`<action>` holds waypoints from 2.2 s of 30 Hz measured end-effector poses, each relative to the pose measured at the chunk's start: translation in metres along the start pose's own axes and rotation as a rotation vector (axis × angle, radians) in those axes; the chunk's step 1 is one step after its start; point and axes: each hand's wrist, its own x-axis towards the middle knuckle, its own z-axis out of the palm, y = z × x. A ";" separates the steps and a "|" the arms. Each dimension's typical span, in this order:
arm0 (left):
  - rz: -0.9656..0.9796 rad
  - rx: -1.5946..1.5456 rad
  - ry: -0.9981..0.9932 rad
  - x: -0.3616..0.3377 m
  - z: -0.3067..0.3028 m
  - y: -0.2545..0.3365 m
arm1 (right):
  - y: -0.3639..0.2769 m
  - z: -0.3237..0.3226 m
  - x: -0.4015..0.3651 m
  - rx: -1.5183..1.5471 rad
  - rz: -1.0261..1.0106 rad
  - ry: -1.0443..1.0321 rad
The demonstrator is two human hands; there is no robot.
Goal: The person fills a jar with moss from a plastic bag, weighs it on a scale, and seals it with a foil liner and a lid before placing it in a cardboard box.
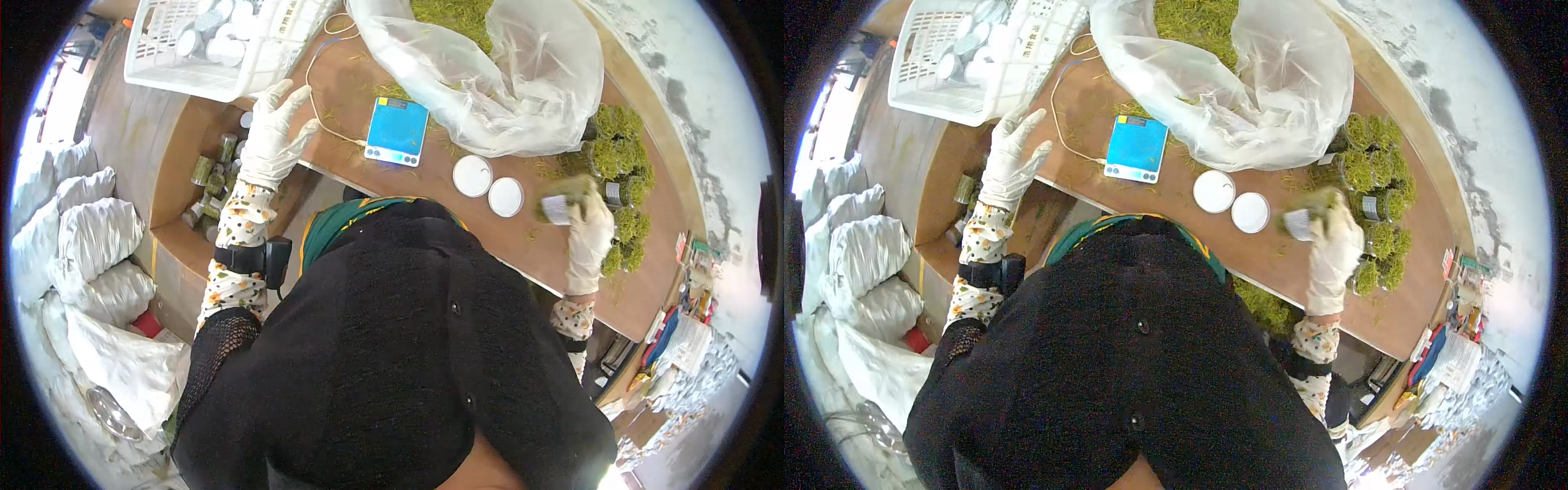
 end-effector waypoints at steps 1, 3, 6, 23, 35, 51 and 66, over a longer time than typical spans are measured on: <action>-0.003 0.004 0.004 0.000 -0.001 0.002 | -0.026 -0.001 0.006 -0.007 -0.049 -0.060; -0.005 0.005 0.015 0.002 -0.004 0.009 | -0.076 0.011 0.024 0.063 -0.221 -0.089; 0.013 -0.003 0.001 0.006 -0.006 0.014 | -0.128 0.049 0.048 0.029 -0.439 -0.056; -0.168 -0.026 0.009 -0.022 0.003 0.011 | -0.189 0.112 0.108 0.135 -0.761 -0.031; -0.093 -0.213 -0.086 -0.006 0.011 0.026 | -0.190 0.085 0.098 0.178 -0.678 0.008; -0.112 -0.731 -0.229 0.056 0.078 0.071 | -0.135 0.139 0.058 0.002 -0.664 -0.305; -0.369 -0.985 0.317 0.021 -0.039 0.019 | -0.165 0.150 0.060 0.169 -0.855 -0.265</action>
